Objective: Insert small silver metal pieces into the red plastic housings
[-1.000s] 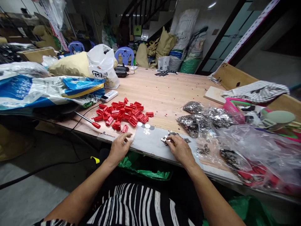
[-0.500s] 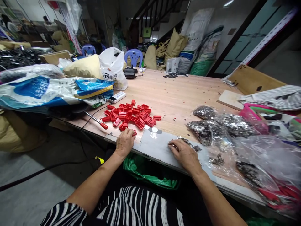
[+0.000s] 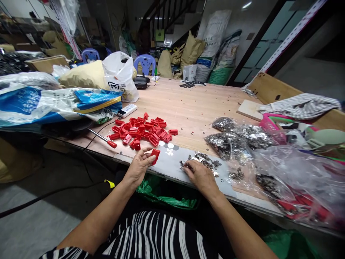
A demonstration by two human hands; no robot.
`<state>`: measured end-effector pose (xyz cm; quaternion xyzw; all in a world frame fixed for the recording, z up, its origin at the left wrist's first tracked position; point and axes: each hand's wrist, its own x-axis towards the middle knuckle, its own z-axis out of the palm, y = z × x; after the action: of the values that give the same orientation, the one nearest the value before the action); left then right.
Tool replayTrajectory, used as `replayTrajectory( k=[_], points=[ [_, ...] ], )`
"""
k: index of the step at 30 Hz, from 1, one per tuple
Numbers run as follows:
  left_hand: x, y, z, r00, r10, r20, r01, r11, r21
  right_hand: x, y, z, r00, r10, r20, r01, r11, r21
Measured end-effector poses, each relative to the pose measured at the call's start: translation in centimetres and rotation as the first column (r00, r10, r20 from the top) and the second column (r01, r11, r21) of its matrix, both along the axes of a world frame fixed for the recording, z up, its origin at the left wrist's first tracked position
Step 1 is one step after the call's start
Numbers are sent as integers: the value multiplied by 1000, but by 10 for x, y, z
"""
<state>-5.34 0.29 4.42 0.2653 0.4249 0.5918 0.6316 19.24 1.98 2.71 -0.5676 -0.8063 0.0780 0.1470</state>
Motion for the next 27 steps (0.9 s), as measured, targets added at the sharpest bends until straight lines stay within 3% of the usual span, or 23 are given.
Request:
replayTrajectory(
  k=[3,8,20,27],
  points=[
    [2,-6,0,984,-78,161,93,992,-86,-10,0,0,998,-56,4,55,998,34],
    [4,-13,-6,951,-132,279,175,976,-132,-21,8,5,985,-113,127,112,994,18],
    [7,-17,-11,919,-172,354,238,960,-150,-14,22,19,963,-101,248,122,990,-74],
    [10,-19,-10,900,-186,394,262,954,-148,-7,37,18,980,-85,180,99,993,-69]
  ],
)
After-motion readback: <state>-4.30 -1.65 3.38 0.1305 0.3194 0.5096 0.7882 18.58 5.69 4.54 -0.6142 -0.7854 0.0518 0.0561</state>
